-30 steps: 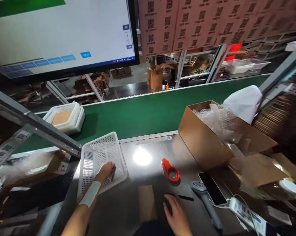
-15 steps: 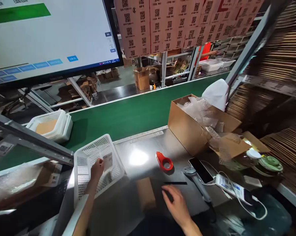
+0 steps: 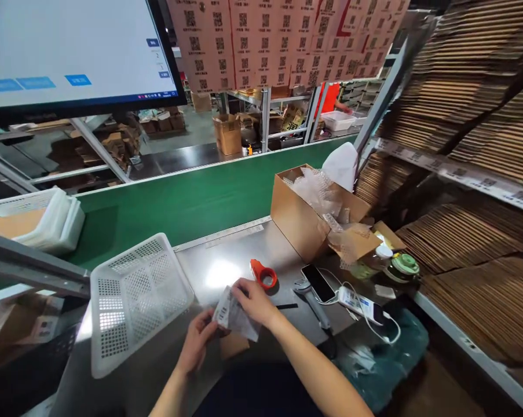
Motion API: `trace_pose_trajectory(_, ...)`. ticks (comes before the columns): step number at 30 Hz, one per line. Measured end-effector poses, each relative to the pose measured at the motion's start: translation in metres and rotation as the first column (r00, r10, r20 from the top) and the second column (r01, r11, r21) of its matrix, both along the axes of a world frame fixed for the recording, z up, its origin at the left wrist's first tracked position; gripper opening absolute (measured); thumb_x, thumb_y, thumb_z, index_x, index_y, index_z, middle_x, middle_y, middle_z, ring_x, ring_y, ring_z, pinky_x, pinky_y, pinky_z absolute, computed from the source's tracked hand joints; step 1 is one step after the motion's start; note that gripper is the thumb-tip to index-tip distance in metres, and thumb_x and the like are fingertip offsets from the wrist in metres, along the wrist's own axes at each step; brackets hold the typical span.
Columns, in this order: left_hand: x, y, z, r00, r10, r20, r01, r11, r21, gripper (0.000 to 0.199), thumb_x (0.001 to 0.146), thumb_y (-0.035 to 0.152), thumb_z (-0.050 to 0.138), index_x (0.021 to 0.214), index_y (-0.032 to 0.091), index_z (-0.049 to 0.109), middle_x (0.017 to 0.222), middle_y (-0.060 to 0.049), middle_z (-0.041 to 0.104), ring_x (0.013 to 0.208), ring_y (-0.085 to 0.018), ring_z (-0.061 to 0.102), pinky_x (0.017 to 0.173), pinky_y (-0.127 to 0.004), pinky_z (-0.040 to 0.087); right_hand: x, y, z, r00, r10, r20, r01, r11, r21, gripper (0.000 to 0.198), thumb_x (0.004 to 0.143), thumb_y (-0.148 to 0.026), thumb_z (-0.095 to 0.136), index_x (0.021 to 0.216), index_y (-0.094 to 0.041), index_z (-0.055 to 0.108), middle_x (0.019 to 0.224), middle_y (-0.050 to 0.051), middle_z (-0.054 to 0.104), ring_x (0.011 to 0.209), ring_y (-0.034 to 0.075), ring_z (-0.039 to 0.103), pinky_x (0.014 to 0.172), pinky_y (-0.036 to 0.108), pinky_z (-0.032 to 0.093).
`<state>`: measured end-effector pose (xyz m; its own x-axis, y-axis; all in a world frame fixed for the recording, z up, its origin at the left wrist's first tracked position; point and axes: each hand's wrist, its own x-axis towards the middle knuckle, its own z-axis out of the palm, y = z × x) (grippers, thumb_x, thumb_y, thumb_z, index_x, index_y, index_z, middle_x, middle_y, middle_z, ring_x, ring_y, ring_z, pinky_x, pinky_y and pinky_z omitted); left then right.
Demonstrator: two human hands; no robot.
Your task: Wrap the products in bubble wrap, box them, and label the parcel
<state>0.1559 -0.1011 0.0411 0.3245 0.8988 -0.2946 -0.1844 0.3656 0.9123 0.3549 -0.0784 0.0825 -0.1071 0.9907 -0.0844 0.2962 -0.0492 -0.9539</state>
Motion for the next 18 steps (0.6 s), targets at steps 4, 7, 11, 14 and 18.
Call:
trace_pose_trajectory(4,-0.005,0.001,0.036,0.966,-0.251,0.057,0.254,0.965,-0.067,0.055,0.07,0.067,0.085,0.087,0.015,0.074,0.072,-0.005,0.07,0.062,-0.015,0.063,0.061,-0.028,0.054,0.027,-0.015,0.042,0.87,0.448,0.205,-0.446,0.893,-0.056,0.022,0.094,-0.034,0.057,0.085,-0.018,0.067,0.072,-0.003,0.061,0.068,0.012,0.051,0.064,0.025,0.034)
trace_pose_trajectory(7,0.002,0.001,0.054,0.91,-0.413,0.008,0.412,0.905,-0.108,0.054,0.066,0.063,0.09,0.074,0.014,0.067,0.064,-0.003,0.067,0.053,-0.013,0.059,0.054,-0.025,0.051,0.037,-0.016,0.067,0.704,0.635,0.318,-0.634,0.764,-0.121,0.013,0.089,-0.026,0.062,0.085,-0.018,0.072,0.069,-0.004,0.062,0.062,0.01,0.049,0.061,0.025,0.03)
trace_pose_trajectory(11,0.015,-0.006,0.062,0.876,-0.482,0.001,0.477,0.867,-0.142,0.056,0.066,0.064,0.089,0.075,0.014,0.066,0.061,-0.002,0.066,0.05,-0.01,0.057,0.052,-0.022,0.049,0.045,-0.013,0.079,0.59,0.72,0.365,-0.729,0.669,-0.144,0.011,0.087,-0.022,0.065,0.087,-0.02,0.075,0.067,-0.005,0.061,0.059,0.008,0.047,0.059,0.024,0.029)
trace_pose_trajectory(14,0.02,-0.012,0.065,0.873,-0.486,0.033,0.484,0.856,-0.182,0.057,0.063,0.065,0.091,0.074,0.014,0.067,0.061,-0.002,0.067,0.049,-0.009,0.058,0.052,-0.021,0.049,0.052,-0.01,0.077,0.571,0.751,0.332,-0.76,0.636,-0.131,0.01,0.087,-0.022,0.066,0.087,-0.02,0.076,0.067,-0.006,0.06,0.059,0.008,0.047,0.058,0.023,0.029)
trace_pose_trajectory(18,0.023,-0.02,0.062,0.891,-0.448,0.071,0.452,0.861,-0.234,0.056,0.062,0.061,0.093,0.073,0.013,0.068,0.058,-0.003,0.067,0.047,-0.01,0.058,0.048,-0.02,0.048,0.059,-0.012,0.065,0.608,0.774,0.178,-0.777,0.625,-0.066,0.013,0.088,-0.027,0.066,0.088,-0.018,0.075,0.068,-0.005,0.061,0.06,0.008,0.05,0.059,0.022,0.033)
